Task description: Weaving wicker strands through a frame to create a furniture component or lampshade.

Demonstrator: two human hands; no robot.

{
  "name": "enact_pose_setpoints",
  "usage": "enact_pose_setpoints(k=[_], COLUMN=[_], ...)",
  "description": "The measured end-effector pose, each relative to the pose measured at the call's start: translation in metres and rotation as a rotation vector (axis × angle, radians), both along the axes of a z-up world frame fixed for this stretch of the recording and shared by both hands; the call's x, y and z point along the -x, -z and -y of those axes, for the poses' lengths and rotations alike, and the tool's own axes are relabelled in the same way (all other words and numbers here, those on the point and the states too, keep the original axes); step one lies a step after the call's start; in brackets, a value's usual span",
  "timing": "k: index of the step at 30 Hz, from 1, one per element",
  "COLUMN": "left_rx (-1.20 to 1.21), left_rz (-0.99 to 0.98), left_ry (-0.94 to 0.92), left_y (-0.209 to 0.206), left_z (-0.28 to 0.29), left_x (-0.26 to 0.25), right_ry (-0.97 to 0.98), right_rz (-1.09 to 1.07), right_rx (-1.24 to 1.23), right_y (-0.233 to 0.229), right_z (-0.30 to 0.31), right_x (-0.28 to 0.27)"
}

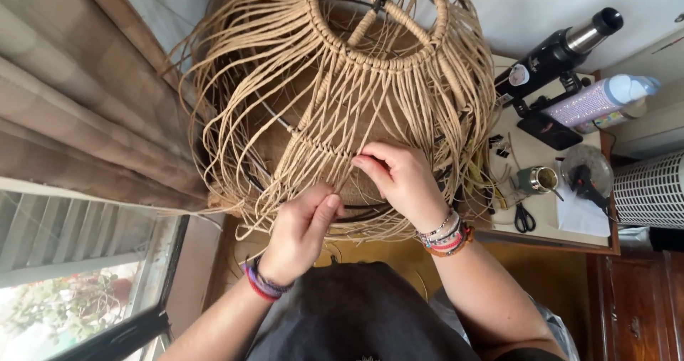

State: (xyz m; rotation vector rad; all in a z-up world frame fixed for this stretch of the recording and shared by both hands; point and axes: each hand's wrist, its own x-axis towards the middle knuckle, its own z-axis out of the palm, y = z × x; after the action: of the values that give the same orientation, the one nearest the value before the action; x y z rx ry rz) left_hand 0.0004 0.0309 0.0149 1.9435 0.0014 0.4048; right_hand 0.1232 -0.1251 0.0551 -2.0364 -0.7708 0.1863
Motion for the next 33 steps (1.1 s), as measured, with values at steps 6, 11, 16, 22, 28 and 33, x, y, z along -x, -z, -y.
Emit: enact_pose_setpoints(k=[6,11,16,22,28,33], left_rx=[0.296,0.332,0.578,0.053,-0.881,-1.126], left_rz=[0.202,0.269,0.179,0.252,0.243,0.253], left_ry=[0.229,0.226,0.354,0.455,0.286,0.041], left_y=[-0.001,0.006,0.031,-0.011,-0.04,-0.013], left_z=[0.008,0.012,0.007,-0.02,-0.005,0.015], left_x=[-0.013,-0.016,-0.021,-0.034,-0.024,-0.023], right_ry=[-0.02,0.006,0.027,0.039,-0.028,-0.072], right_rz=[0.104,0.16,0.198,0.249,0.218,0.148], right_rx=[0.075,0.08,0.1,0.097,0.117,0.097], right_y=[-0.002,0.004,0.005,0.011,0.012,0.007], right_z=[0.002,0.002,-0.001,0.001,0.008,0.009], right_x=[0.002,0.001,0.001,-0.003,-0.005,-0.005])
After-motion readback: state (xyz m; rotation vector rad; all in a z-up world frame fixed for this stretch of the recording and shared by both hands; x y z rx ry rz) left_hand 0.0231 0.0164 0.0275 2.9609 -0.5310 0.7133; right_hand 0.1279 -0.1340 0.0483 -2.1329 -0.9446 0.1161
